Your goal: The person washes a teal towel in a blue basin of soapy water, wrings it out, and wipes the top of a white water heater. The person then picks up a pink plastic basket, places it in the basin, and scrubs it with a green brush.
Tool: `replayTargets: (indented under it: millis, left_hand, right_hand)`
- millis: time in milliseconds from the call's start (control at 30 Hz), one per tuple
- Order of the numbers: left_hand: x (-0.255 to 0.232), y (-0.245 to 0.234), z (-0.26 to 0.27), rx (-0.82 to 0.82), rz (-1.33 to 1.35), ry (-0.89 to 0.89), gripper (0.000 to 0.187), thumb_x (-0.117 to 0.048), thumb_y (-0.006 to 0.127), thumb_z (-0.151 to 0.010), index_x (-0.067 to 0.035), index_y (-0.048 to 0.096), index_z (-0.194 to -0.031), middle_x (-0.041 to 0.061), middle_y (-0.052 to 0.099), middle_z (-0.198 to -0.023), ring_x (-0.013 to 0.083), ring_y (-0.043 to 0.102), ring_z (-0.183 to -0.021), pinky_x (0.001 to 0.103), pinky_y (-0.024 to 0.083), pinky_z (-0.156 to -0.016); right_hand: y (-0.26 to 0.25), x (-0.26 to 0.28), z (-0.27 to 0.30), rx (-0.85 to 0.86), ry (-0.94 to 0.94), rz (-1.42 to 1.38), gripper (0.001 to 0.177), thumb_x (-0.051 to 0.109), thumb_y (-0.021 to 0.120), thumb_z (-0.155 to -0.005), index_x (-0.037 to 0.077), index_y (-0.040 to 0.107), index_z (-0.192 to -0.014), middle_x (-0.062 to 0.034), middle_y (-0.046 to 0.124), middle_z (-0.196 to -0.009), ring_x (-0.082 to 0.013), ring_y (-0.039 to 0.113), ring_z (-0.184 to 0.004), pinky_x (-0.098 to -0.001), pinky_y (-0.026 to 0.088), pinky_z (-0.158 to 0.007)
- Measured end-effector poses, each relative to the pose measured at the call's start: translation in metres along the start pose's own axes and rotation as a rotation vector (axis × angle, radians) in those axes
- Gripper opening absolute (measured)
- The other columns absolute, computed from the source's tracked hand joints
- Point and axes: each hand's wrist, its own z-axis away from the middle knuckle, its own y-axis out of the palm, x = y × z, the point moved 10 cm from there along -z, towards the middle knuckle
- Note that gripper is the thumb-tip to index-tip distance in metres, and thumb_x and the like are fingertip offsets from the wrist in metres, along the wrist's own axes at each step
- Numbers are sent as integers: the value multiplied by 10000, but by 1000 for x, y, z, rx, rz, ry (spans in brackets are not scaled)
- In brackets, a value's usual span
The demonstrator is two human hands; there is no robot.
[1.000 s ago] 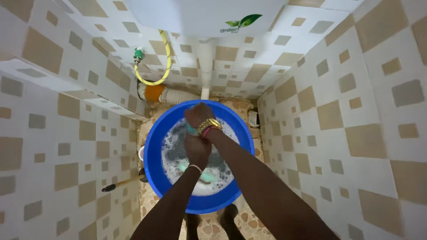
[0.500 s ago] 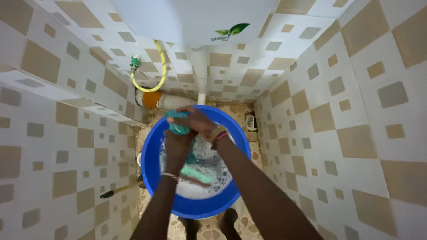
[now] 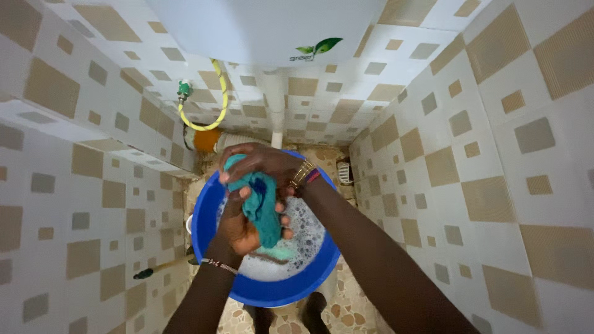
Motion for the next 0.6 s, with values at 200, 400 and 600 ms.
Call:
replayTargets:
  millis: [200,400,600]
  left_hand:
    - [4,-43,-9,-116,67,-67,171,-176,670,-1004,-32,616,-1077,51,594,-844,152,567,-695,322,497,-615]
    - [2,-169,-39,-608,-411,83,172,-242,660,-930,-84,658,-864,27,546,-627,174,489,-516,347,408,-466]
    - [-20,-142,-53,-679,-2425,724,168,-215,757,-740,-100,695,-635,175,696,-677,353,677,-630,481,529,-631]
  right_hand:
    - [-59,-65,-11,-398,260,534,441,362,808,-671,52,754,-980,-125,761,-972,-219,699,-901,-361,559,-811]
    - [-97,-105,-15,-677,373,809,454,435,747,-726,30,713,-927,-224,749,-862,-326,724,-770,-452,584,-736]
    - [-102,-134,-28,-676,460,1079,374,339,584,-894,17,714,-754,-298,733,-877,-425,711,-766,-517,579,-749]
